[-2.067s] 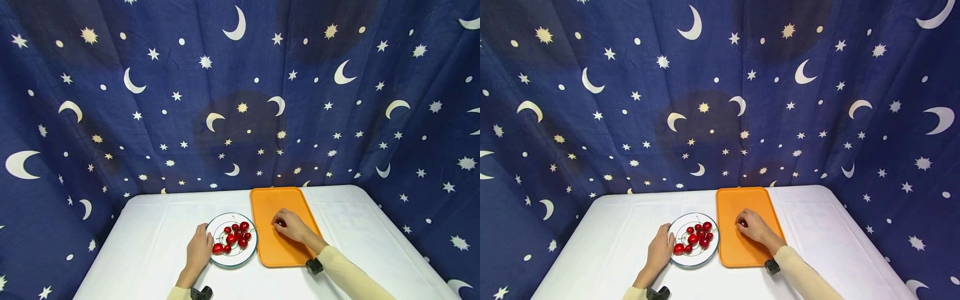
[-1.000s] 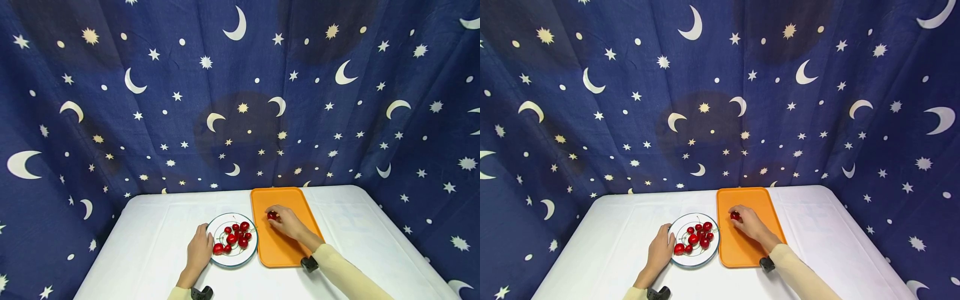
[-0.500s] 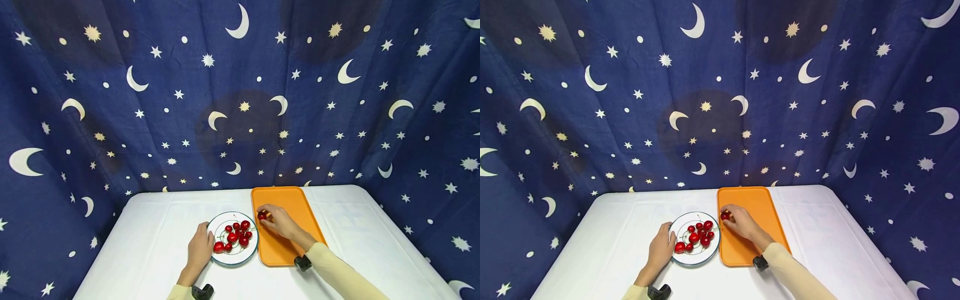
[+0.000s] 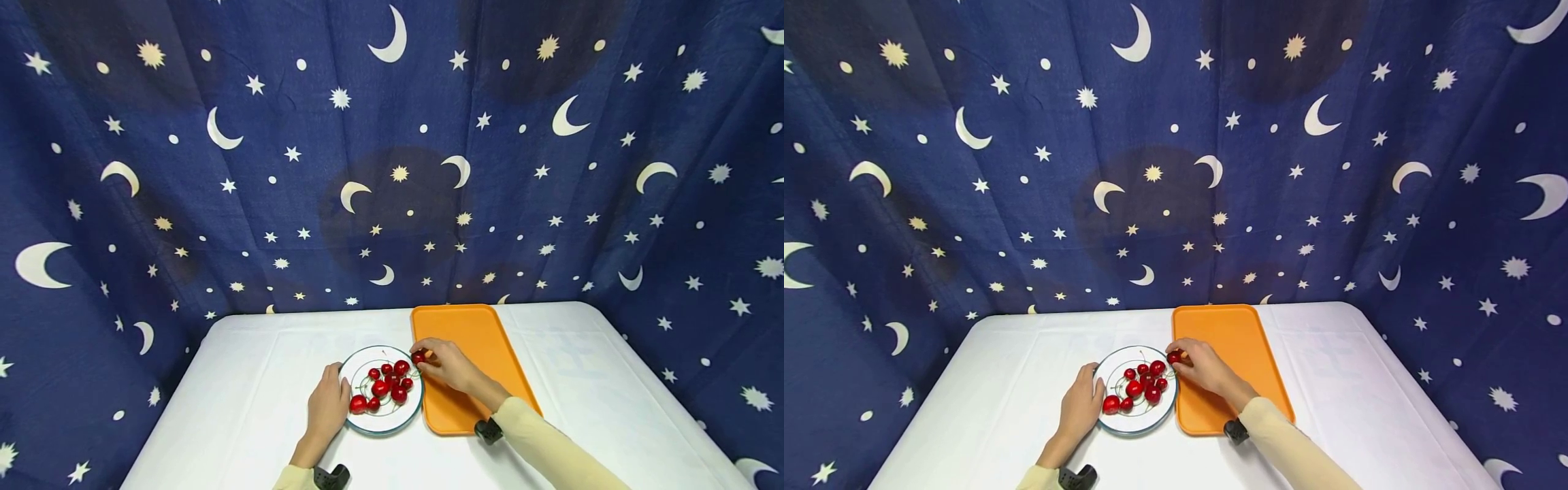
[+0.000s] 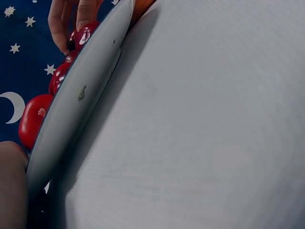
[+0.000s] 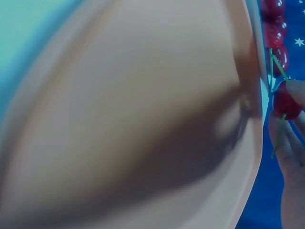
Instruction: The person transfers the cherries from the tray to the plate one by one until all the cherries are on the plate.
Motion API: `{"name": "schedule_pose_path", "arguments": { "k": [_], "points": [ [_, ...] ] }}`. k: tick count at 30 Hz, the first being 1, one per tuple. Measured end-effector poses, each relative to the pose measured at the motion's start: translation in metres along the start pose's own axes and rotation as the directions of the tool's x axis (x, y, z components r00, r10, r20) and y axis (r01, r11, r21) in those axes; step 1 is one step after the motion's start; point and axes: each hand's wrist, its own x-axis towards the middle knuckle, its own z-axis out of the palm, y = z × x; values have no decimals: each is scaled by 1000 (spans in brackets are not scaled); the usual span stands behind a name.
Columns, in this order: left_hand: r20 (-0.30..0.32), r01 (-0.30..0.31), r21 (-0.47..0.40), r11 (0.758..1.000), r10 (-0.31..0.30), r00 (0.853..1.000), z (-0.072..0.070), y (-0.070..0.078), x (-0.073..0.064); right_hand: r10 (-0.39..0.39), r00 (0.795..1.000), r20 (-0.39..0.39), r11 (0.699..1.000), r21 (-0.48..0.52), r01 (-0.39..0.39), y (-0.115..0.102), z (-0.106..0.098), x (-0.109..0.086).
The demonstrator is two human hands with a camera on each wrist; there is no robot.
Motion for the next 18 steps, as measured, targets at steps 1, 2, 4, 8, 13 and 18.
{"name": "schedule_pose_path", "arguments": {
  "k": [1,2,4,8,13,18],
  "points": [
    [1,-1,-1,1000,1,1000,0,0,0,-11,1000,-4,1000,-1,11,0,1,0],
    [4,-1,-1,1000,1,1000,0,0,0,-22,1000,-7,1000,-1,22,0,2,-1],
    [9,0,-3,1000,0,1000,0,0,-1,-33,999,-7,999,-1,33,1,3,-2],
    [13,2,-4,1000,-2,1000,0,1,-3,-13,1000,12,1000,13,12,-1,5,-3],
    [12,-6,-7,1000,6,1000,1,1,-2,47,998,30,999,-10,-47,-3,6,-3],
    [5,-17,2,1000,17,1000,2,0,-1,82,995,64,996,-48,-79,-6,11,-1]
  ]
}}
